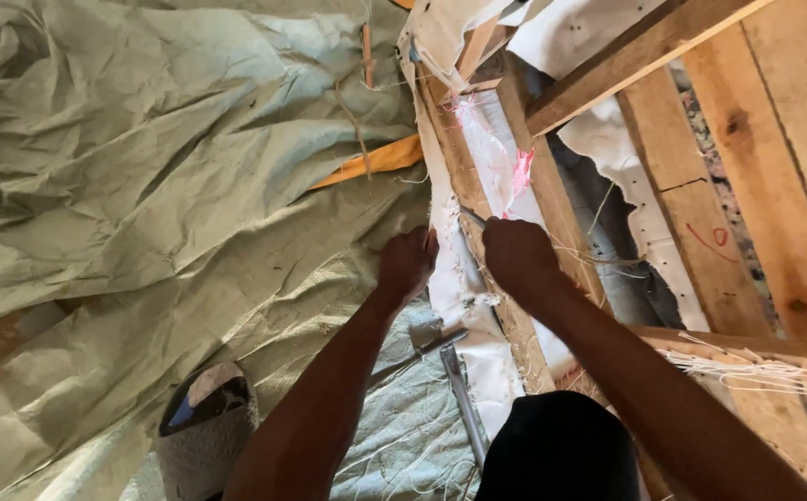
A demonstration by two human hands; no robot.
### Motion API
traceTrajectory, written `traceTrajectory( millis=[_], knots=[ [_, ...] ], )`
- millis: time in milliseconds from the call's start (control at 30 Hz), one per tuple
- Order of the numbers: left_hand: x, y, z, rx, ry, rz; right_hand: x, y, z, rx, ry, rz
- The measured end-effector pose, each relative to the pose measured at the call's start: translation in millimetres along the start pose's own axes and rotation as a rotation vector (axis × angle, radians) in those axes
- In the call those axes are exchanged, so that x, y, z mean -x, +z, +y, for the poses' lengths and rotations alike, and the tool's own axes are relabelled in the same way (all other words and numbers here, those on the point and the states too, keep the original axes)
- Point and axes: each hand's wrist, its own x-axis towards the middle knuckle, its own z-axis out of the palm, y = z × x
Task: Removing fabric and staples from the lower edge of a wooden furniture frame using a hammer, pry bar, and scissors
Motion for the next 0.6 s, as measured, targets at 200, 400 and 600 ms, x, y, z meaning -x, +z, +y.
traceTrajectory(
  millis=[200, 400, 600],
  knots=[
    [-33, 53, -38, -0.026, 0.029, -0.321, 12, -15, 14, 0.139, -0.146, 0.056],
    [-156, -86, -5, -0.379, 0.305, -0.689, -1, 10, 29, 0.100, -0.178, 0.028],
    [-239, -154, -17, -0.558, 1.123, -0.553, 80, -29, 23, -0.179, -0.045, -0.139]
  ],
)
